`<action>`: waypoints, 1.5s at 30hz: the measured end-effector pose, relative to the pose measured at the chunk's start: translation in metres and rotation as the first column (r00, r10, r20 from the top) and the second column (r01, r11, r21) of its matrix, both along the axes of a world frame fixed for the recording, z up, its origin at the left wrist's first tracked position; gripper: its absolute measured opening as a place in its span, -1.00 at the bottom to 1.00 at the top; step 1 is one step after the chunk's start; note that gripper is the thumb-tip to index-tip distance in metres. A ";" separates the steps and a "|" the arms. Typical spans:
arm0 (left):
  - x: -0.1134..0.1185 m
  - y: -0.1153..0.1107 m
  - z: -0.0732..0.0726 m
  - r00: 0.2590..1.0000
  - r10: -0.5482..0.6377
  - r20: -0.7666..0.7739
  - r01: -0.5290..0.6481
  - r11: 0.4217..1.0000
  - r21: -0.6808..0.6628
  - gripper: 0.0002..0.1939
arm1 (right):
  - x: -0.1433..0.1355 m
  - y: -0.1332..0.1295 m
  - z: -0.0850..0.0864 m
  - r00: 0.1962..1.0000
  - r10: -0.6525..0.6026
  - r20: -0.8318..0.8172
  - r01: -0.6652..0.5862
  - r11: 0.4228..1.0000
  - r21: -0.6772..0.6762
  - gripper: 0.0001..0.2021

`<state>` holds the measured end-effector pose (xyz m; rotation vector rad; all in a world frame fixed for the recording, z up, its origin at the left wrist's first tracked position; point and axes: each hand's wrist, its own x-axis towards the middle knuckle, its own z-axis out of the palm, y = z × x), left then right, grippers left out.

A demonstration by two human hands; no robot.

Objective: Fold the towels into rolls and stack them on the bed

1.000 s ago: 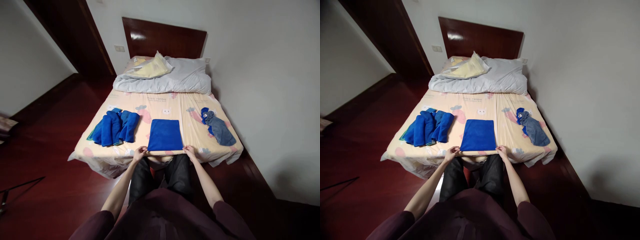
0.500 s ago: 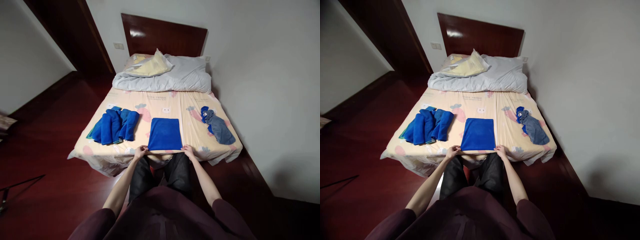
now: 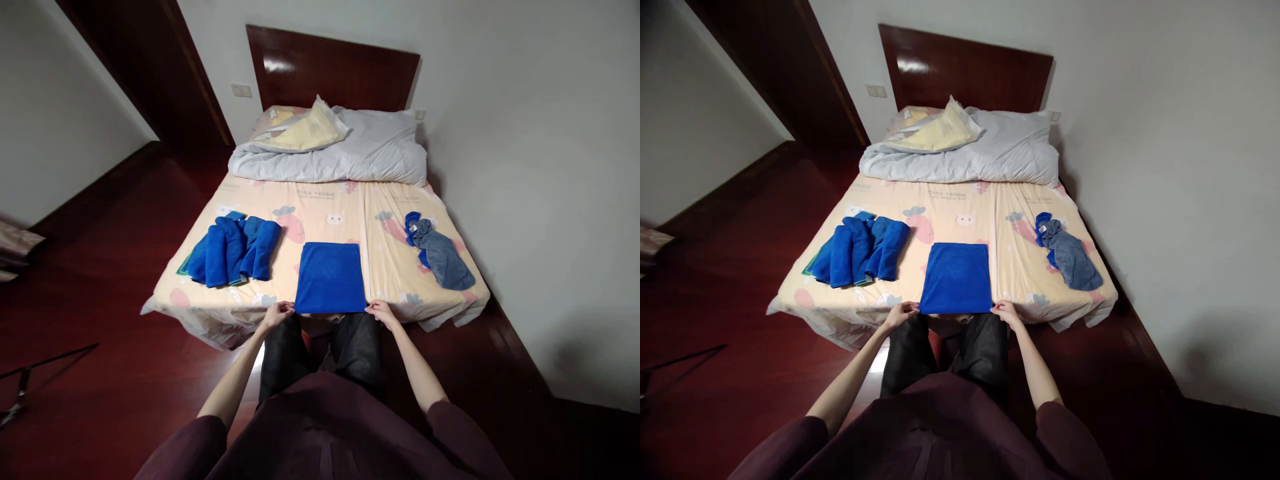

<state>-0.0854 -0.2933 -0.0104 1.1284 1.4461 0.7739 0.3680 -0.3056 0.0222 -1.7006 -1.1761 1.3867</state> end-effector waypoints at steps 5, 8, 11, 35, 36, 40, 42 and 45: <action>0.013 0.028 0.004 1.000 0.012 0.014 -0.011 0.999 -0.042 -0.31 | -0.001 0.018 0.001 0.998 -0.005 -0.065 0.003 1.000 -0.030 -0.46; 0.019 0.050 0.007 0.999 0.044 -0.003 -0.044 0.997 -0.063 -0.30 | -0.002 0.033 0.004 0.997 -0.027 -0.073 0.026 0.999 -0.018 -0.47; 0.021 0.072 0.010 0.997 0.077 -0.022 -0.079 0.994 -0.070 -0.29 | -0.002 0.051 0.007 0.997 -0.039 -0.073 0.038 0.999 -0.024 -0.48; 0.043 0.250 -0.001 0.959 0.278 -0.057 -0.281 0.958 -0.054 -0.48 | -0.024 0.261 -0.021 0.979 -0.189 -0.077 0.195 0.978 0.075 -0.62; 0.044 0.254 0.000 0.956 0.285 -0.067 -0.288 0.957 -0.038 -0.50 | -0.025 0.266 -0.022 0.979 -0.191 -0.075 0.197 0.977 0.078 -0.64; 0.045 0.266 0.001 0.949 0.303 -0.092 -0.303 0.953 0.017 -0.53 | -0.030 0.281 -0.027 0.976 -0.208 -0.058 0.212 0.973 0.088 -0.67; 0.045 0.269 0.002 0.946 0.310 -0.091 -0.308 0.951 0.039 -0.51 | -0.033 0.285 -0.030 0.976 -0.211 -0.048 0.214 0.972 0.097 -0.70; 0.044 0.270 0.003 0.943 0.322 -0.080 -0.318 0.946 0.061 -0.49 | -0.034 0.289 -0.031 0.978 -0.206 -0.036 0.209 0.972 0.107 -0.74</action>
